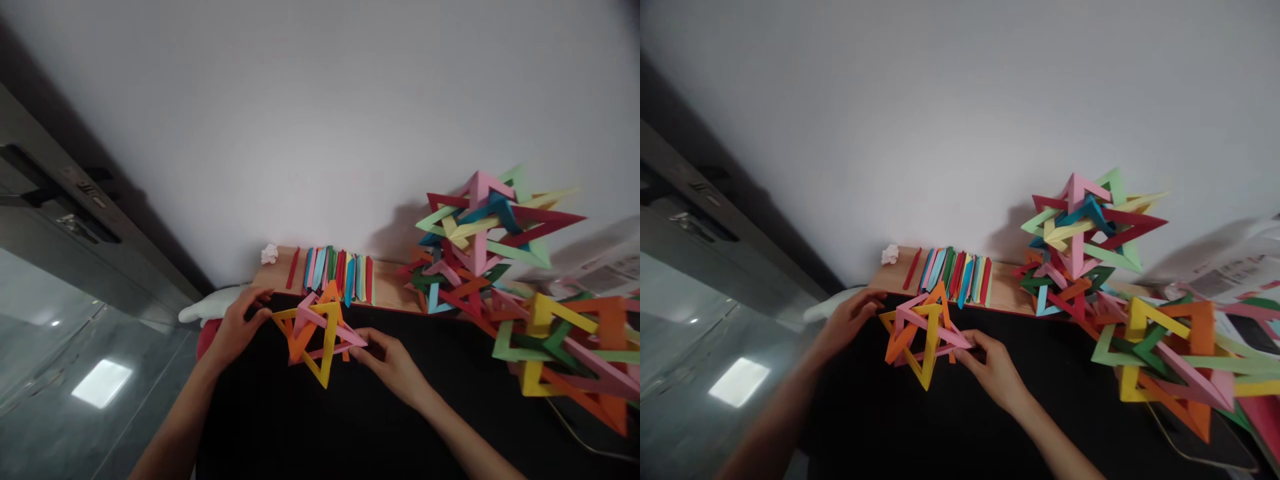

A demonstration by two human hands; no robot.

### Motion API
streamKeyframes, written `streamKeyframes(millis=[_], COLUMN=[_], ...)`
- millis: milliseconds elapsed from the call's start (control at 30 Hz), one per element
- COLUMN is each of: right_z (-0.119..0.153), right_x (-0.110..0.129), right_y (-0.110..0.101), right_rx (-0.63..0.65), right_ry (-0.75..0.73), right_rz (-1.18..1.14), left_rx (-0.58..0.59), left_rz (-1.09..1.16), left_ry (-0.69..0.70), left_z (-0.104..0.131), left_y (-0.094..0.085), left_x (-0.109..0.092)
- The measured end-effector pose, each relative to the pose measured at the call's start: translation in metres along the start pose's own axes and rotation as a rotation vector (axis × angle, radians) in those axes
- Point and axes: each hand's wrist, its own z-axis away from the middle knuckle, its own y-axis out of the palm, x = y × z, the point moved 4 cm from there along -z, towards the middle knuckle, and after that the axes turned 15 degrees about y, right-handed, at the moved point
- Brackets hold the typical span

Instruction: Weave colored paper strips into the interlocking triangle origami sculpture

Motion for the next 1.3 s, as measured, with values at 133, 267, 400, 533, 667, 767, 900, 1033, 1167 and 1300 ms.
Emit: streamKeyframes(millis=[133,267,400,533,667,767,900,1033,1167,1300], right_z=[-0.005,-0.01,-0.011,-0.008,-0.005,-0.002,0.007,0.017,0.02,0.015], right_x=[-0.007,-0.012,-0.008,0.001,0.007,0.014,0.035,0.063,0.083,0.099], right_y=[0.003,0.007,0.01,0.011,0.011,0.008,-0.002,-0.015,-0.022,-0.024], right_rx=[-0.017,-0.017,-0.006,0.033,-0.001,-0.05,-0.134,-0.172,-0.142,-0.109], right_ry=[0.019,0.057,0.038,-0.02,-0.033,-0.04,-0.086,-0.087,-0.032,0.017], right_rz=[-0.092,-0.163,-0.15,-0.053,0.005,0.058,0.133,0.242,0.298,0.23], left_rx=[0.017,0.262,0.317,0.33,0.306,0.316,0.287,0.189,0.136,0.109], left_rz=[-0.136,-0.275,-0.315,-0.312,-0.21,-0.11,-0.028,0.03,0.176,0.294], left_ry=[0.318,0.473,0.583,0.594,0.565,0.564,0.494,0.357,0.3,0.239], left_z=[0.016,0.021,0.013,0.006,0.004,0.006,0.006,-0.002,-0.011,-0.021], left_y=[-0.005,0.01,0.014,0.015,0.019,0.021,0.017,0.006,0.003,0.002], left_x=[-0.038,-0.059,-0.072,-0.08,-0.078,-0.074,-0.072,-0.073,-0.071,-0.064])
